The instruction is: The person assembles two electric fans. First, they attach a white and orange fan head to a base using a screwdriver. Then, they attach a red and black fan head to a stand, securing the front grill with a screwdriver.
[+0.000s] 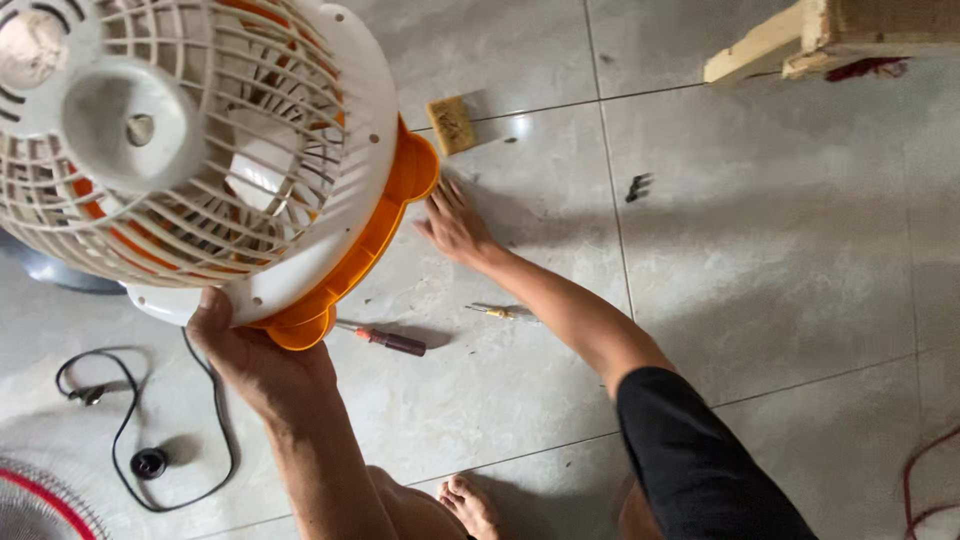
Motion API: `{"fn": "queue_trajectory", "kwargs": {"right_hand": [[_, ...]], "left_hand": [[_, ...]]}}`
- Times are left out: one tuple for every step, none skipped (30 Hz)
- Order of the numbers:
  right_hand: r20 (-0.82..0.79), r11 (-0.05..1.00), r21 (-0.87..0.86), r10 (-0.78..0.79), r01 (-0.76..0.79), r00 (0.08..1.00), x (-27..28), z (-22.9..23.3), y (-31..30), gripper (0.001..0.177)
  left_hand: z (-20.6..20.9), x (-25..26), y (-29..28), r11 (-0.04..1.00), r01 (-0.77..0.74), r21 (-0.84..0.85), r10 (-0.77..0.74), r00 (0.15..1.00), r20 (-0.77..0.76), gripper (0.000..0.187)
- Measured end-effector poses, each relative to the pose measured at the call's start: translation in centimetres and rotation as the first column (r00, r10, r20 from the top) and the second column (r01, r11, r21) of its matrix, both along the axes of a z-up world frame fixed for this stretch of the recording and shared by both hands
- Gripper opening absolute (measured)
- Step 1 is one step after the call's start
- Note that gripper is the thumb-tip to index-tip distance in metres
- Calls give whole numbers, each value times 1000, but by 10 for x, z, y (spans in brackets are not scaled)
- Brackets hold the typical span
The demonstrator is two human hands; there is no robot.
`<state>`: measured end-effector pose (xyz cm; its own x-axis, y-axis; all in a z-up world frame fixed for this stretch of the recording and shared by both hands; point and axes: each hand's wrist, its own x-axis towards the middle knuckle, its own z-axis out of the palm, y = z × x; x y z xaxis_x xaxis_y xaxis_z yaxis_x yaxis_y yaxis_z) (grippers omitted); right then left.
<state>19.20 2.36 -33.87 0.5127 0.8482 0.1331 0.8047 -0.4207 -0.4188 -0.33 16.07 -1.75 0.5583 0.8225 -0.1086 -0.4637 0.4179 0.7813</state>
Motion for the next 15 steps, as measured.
{"fn": "queue_trajectory", "kwargs": {"right_hand": [[54,999,7,-35,35,998,6,-3,-16,73],[110,997,12,-74,73,991,14,-2,-34,71],[166,994,19,-112,111,980,21,1,-47,70],[164,978,21,-207,207,964,31,5,-53,72],[163,953,24,-301,301,940,50,9,-57,75],[163,919,33,-393,393,905,71,12,-58,78],[134,933,9,-358,360,924,87,11,-59,76],[102,946,-14,-322,325,941,99,5,-59,75],[68,957,-34,-286,289,956,105,-5,-62,73],[96,968,-72,-232,239,968,107,-16,-67,72],[121,975,-111,-177,190,977,109,-26,-72,71],[147,977,-154,-123,145,981,114,-33,-79,69],[157,972,-116,-183,203,970,121,-36,-85,67],[169,962,-79,-245,261,955,131,-36,-95,66],[179,948,-41,-305,316,936,141,-34,-107,64]], "left_hand": [[-2,2,0,1000,5,9,-5,1000,0,66],[-4,6,-2,1000,14,14,-14,1000,1,65],[-5,8,-3,1000,29,6,-29,1000,-8,65],[-4,8,-4,999,41,1,-41,999,-20,65],[-2,9,-6,999,52,-4,-52,998,-33,65],[0,11,-8,999,52,8,-51,998,-45,65],[2,13,-11,998,51,21,-50,997,-57,66],[3,14,-13,998,51,35,-48,996,-70,66],[4,15,-14,998,61,34,-58,996,-61,66],[4,16,-15,997,70,33,-69,996,-50,67],[4,15,-15,996,80,31,-79,996,-40,67],[3,13,-15,997,71,2,-71,995,-77,67],[3,8,-15,998,62,-27,-64,991,-114,67],[3,5,-19,997,54,-58,-62,987,-147,66],[3,2,-26,971,93,220,-24,955,-296,63]]}}
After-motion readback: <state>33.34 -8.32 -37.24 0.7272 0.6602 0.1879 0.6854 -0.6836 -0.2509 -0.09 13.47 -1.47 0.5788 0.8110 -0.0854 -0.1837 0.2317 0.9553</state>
